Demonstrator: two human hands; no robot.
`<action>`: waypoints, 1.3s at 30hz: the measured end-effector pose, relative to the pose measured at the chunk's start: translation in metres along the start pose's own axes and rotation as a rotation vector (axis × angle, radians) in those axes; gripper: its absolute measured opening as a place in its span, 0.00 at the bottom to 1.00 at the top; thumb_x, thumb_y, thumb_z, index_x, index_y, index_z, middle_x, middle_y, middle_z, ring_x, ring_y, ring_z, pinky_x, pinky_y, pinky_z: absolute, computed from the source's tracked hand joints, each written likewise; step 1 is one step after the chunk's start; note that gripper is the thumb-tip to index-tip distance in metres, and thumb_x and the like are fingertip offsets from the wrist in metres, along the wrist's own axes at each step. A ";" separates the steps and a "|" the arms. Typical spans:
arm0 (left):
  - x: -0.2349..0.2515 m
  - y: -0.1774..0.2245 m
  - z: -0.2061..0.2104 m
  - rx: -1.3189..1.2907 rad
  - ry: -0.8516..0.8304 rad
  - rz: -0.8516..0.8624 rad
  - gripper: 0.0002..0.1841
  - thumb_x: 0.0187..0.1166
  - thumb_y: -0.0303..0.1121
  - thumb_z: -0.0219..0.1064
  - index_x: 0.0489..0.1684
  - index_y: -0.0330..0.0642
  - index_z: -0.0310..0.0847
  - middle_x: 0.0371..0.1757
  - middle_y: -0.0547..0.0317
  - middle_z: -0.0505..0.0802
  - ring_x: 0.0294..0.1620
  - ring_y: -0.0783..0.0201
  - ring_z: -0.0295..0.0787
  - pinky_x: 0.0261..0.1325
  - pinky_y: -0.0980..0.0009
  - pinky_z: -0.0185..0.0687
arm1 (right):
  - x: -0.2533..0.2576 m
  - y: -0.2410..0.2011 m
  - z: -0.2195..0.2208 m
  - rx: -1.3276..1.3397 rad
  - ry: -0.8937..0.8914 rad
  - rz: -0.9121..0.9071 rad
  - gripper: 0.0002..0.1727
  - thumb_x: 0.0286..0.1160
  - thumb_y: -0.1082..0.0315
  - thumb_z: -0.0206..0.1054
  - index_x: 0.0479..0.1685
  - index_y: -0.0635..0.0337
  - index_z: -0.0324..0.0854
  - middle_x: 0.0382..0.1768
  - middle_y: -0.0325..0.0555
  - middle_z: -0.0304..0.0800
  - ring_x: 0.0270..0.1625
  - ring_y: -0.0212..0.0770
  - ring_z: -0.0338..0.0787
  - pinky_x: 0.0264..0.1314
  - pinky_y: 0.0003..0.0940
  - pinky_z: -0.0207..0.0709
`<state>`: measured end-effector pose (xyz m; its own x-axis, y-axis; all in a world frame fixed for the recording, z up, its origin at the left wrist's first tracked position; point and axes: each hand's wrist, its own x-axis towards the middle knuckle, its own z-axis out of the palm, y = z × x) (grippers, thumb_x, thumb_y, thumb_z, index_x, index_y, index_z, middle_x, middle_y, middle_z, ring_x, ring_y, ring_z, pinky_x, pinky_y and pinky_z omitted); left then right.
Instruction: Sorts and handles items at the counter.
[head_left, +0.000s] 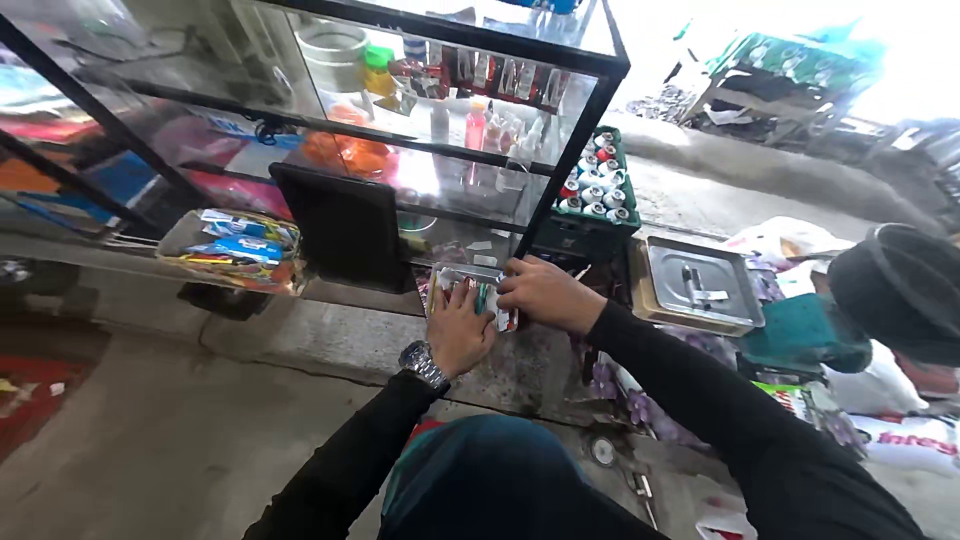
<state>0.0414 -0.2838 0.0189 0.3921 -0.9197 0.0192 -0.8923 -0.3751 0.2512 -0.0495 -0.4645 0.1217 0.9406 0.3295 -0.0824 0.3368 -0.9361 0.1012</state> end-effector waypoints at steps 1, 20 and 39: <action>-0.001 0.001 0.001 0.015 0.012 -0.010 0.26 0.86 0.56 0.40 0.64 0.74 0.88 0.83 0.56 0.78 0.90 0.43 0.61 0.86 0.25 0.35 | 0.002 0.001 0.004 0.006 -0.022 -0.001 0.14 0.73 0.75 0.66 0.42 0.42 0.93 0.47 0.34 0.93 0.63 0.45 0.84 0.63 0.48 0.77; -0.005 0.010 -0.002 0.021 0.000 -0.099 0.29 0.88 0.56 0.36 0.71 0.70 0.85 0.85 0.57 0.76 0.92 0.43 0.54 0.85 0.25 0.37 | 0.017 -0.015 0.036 -0.120 0.054 0.108 0.04 0.71 0.71 0.71 0.36 0.50 0.90 0.50 0.43 0.91 0.62 0.52 0.84 0.60 0.53 0.77; -0.028 -0.012 -0.011 -0.094 0.161 -0.096 0.19 0.84 0.59 0.55 0.62 0.72 0.89 0.77 0.62 0.83 0.89 0.43 0.58 0.85 0.27 0.42 | -0.013 -0.036 0.068 0.180 -0.025 0.308 0.40 0.74 0.82 0.60 0.91 0.49 0.63 0.93 0.45 0.56 0.95 0.50 0.53 0.93 0.66 0.43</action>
<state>0.0441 -0.2525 0.0256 0.5119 -0.8471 0.1429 -0.8272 -0.4412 0.3480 -0.0773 -0.4433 0.0522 0.9946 0.0278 -0.1000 0.0227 -0.9984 -0.0511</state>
